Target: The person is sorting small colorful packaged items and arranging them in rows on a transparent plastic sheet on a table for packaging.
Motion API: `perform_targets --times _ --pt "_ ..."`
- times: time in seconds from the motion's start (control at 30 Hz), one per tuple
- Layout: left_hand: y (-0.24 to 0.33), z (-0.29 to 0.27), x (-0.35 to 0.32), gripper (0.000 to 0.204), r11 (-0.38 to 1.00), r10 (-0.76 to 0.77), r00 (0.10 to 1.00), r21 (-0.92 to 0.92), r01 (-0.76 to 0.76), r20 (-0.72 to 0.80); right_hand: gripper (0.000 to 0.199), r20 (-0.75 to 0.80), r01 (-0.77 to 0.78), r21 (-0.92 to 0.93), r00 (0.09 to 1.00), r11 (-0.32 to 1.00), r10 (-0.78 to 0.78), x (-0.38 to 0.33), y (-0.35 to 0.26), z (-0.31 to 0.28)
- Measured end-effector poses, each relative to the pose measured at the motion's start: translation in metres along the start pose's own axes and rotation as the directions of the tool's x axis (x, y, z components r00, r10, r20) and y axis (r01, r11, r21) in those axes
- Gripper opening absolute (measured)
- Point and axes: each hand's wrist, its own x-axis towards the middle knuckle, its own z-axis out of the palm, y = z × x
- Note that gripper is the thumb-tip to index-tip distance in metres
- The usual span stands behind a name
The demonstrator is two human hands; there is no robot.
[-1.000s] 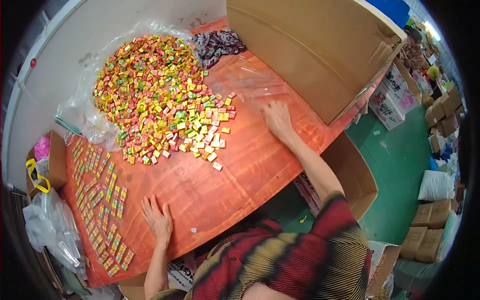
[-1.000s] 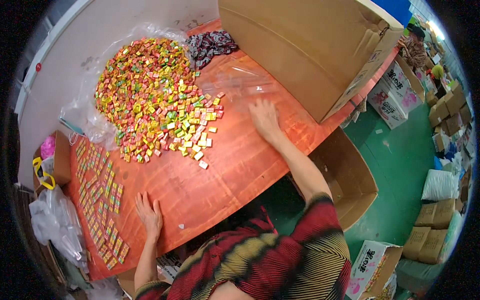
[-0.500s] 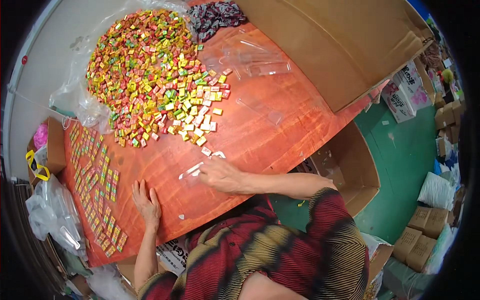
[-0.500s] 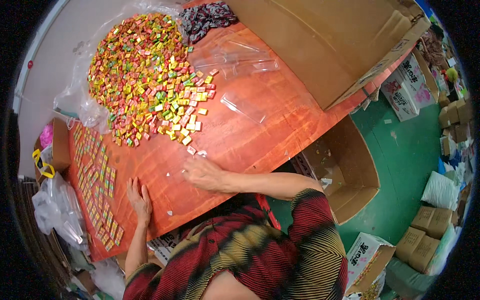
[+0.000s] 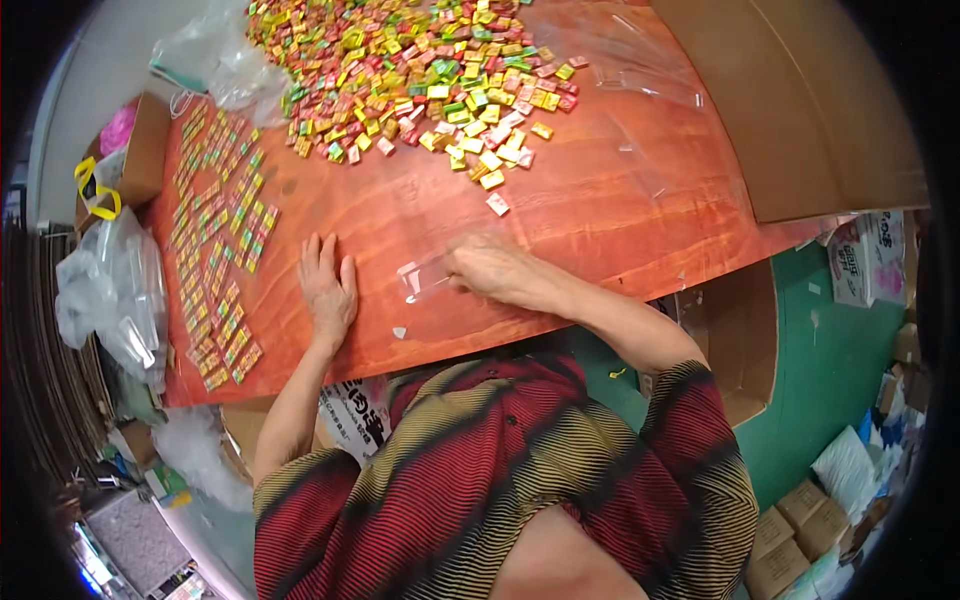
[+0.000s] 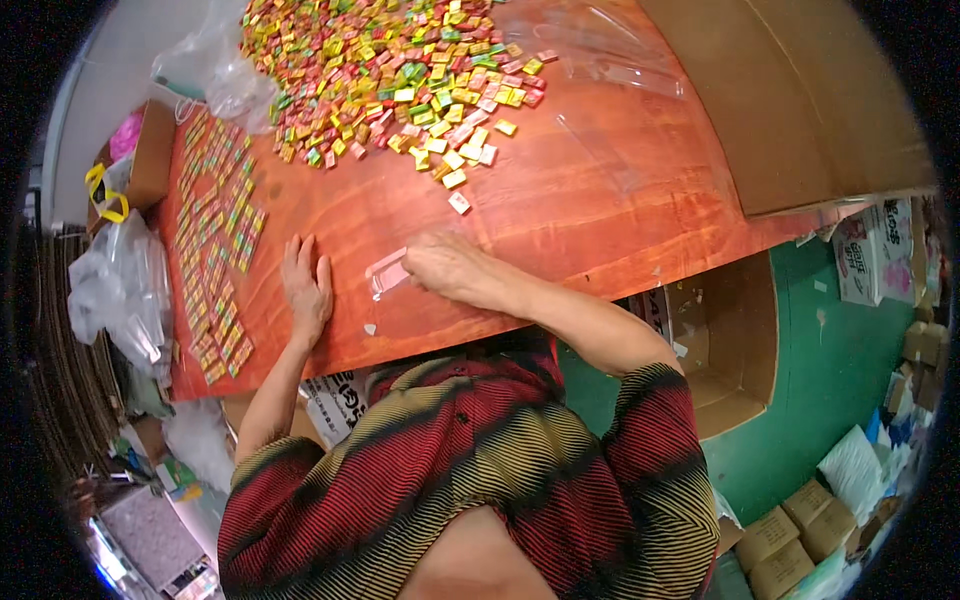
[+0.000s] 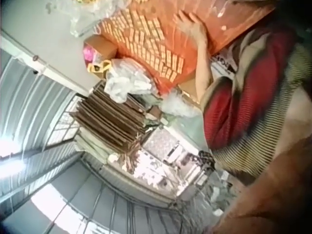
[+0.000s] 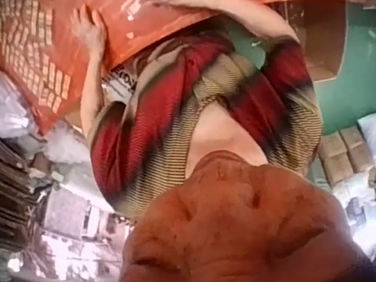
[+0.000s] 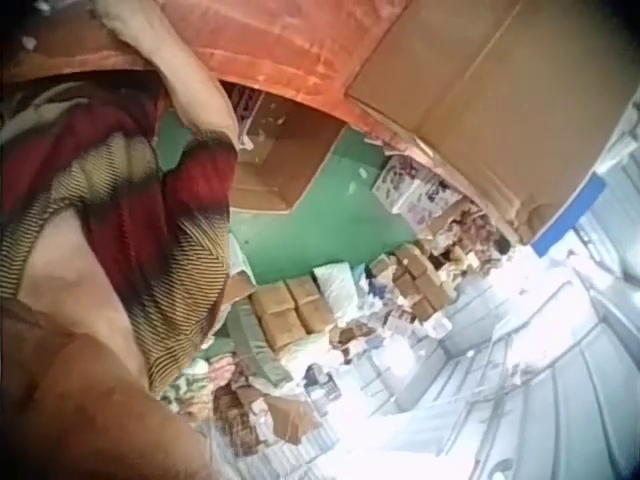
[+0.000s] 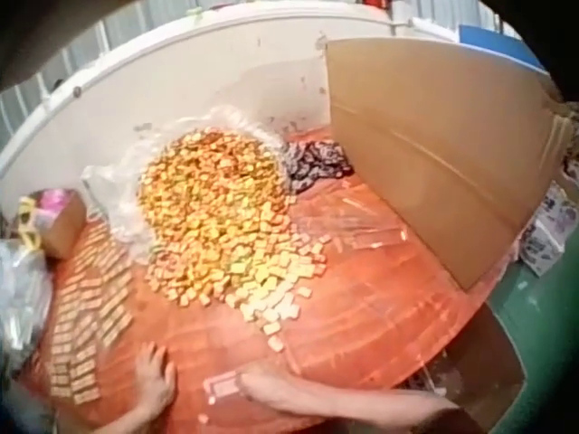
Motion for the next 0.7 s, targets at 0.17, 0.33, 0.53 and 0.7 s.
perform_targets --times 0.17,0.33,0.53,0.7 --pt "-0.002 -0.001 -0.004 0.039 0.998 -0.031 0.999 0.058 0.030 0.019 0.018 -0.118 0.205 0.114 0.974 0.972 -0.191 0.009 0.002 -0.008" --pt "0.007 -0.002 0.003 0.038 0.998 -0.037 0.997 0.049 0.034 0.060 0.016 -0.230 0.100 0.015 0.969 0.995 -0.094 0.022 -0.007 0.035" --pt "-0.007 0.001 -0.001 0.035 0.999 0.008 1.000 0.032 -0.009 0.025 0.012 -0.460 0.058 -0.127 0.881 0.990 -0.110 0.008 -0.041 0.024" --pt "-0.016 0.001 -0.004 0.034 0.907 -0.153 0.988 -0.394 0.146 0.014 0.025 -0.845 -0.681 -0.303 0.515 0.666 0.143 -0.059 0.036 -0.060"
